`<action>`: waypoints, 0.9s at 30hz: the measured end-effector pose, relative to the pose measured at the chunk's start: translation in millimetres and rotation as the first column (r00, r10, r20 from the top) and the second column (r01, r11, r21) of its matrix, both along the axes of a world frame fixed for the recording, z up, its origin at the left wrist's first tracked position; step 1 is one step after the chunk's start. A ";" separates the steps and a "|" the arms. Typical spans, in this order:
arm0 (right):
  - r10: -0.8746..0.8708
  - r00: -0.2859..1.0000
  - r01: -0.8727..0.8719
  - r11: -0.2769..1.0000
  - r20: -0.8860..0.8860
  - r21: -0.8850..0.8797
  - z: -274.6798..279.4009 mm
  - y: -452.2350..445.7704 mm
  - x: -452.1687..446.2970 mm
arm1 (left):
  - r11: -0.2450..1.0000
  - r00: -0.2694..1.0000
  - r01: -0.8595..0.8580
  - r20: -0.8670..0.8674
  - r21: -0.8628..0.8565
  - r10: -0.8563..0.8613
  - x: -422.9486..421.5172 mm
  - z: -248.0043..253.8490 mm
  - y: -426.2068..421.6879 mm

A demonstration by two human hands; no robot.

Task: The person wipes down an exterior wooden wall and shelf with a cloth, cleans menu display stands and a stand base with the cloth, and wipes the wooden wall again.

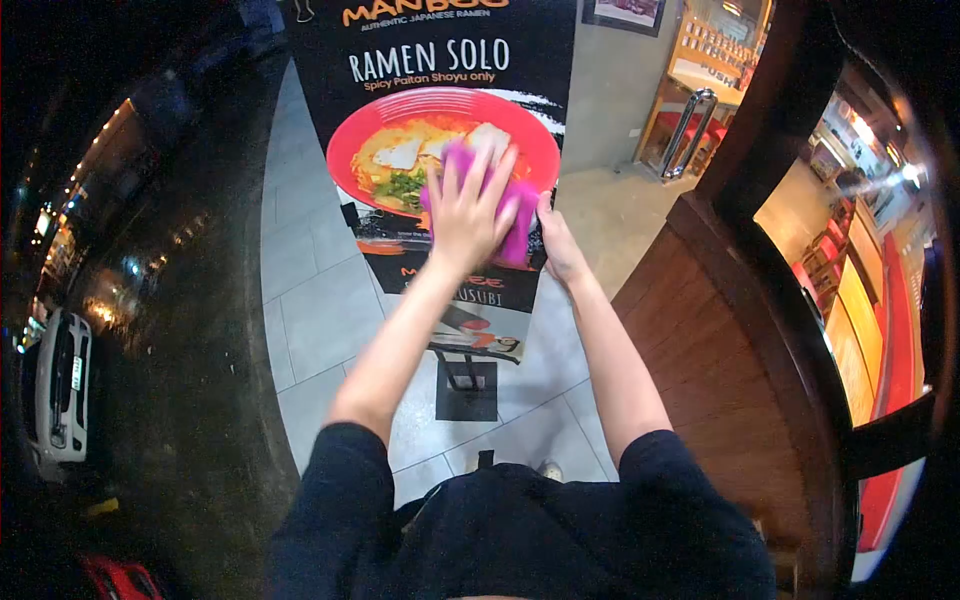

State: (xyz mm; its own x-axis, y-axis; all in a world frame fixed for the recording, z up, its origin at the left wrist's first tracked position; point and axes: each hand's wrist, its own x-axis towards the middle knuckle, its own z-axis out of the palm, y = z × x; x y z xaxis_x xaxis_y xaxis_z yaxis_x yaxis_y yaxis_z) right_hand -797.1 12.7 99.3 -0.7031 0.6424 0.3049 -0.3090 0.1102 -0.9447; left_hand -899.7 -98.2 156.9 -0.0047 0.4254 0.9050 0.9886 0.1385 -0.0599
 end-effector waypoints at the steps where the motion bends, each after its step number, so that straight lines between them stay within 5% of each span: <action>1: -0.043 0.997 0.042 0.999 0.064 0.014 -11.1 8.5 -1.3 | 0.998 0.994 -0.034 -0.100 0.047 0.039 -6.6 39.2 12.0; 4: -0.007 0.999 0.005 0.999 0.047 0.044 -0.6 -5.5 6.9 | 0.918 0.971 0.005 -0.221 0.396 0.090 -15.1 151.1 36.0; 6: 0.008 1.000 -0.009 0.999 0.013 0.047 3.3 -15.1 12.1 | 0.879 0.977 0.032 -0.200 0.476 0.073 -17.2 163.4 46.1; 8: -0.035 0.999 0.034 0.998 0.010 0.048 6.2 -14.8 11.1 | 0.866 0.987 -0.027 -0.124 0.499 0.101 -30.0 128.1 71.4; 9: -0.047 0.999 0.048 0.998 -0.010 0.035 6.1 -13.0 10.1 | 0.904 0.979 -0.110 -0.114 0.414 0.172 -21.0 95.0 63.8; 11: -0.073 0.996 0.073 0.997 -0.056 0.008 4.3 -10.5 8.4 | 0.963 0.998 0.032 -0.062 0.266 -0.016 -9.0 12.2 46.5; 12: -0.221 0.975 0.221 0.974 -0.010 0.039 12.7 -18.5 11.2 | 0.981 0.996 -0.045 -0.073 0.189 0.059 3.2 -30.2 28.2; 15: -0.038 0.999 0.038 0.999 -0.034 -0.012 -0.3 4.9 3.7 | 0.989 0.984 0.146 -0.104 -0.018 -0.147 8.8 -94.3 1.8; 16: -0.020 1.000 0.020 1.000 -0.016 -0.020 -3.5 9.2 4.1 | 0.981 0.974 0.191 -0.128 0.021 -0.187 7.0 -78.9 10.5; 19: -0.301 0.945 0.318 0.938 -0.131 0.138 -8.5 -6.5 0.6 | 0.956 0.945 0.229 -0.277 0.185 -0.173 4.9 16.3 35.2; 20: -0.199 0.951 0.240 0.957 -0.236 0.161 3.0 -15.4 4.3 | 0.959 0.947 0.183 -0.300 0.218 -0.113 5.2 53.0 43.9; 21: -0.160 0.981 0.178 0.965 -0.106 0.191 -1.9 -12.8 7.4 | 0.917 0.931 0.247 -0.338 0.312 -0.136 3.9 97.5 57.0; 24: -0.290 0.942 0.330 0.894 -0.172 0.303 20.8 -43.7 16.8 | 0.851 0.931 0.192 -0.366 0.490 0.000 -7.4 195.8 80.9; 27: -0.319 0.929 0.364 0.877 -0.188 0.314 14.6 -43.6 12.7 | 0.858 0.937 0.270 -0.325 0.437 -0.129 -4.4 191.1 80.1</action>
State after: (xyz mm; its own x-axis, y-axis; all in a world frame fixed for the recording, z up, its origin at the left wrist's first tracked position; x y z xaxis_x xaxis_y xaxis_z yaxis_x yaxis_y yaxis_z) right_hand -784.3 -30.8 113.9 -0.3997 0.6778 0.6172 -0.3079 0.5349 -0.7868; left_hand -904.1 -18.1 347.9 0.3121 -0.0837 0.9464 0.9500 0.0213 -0.3114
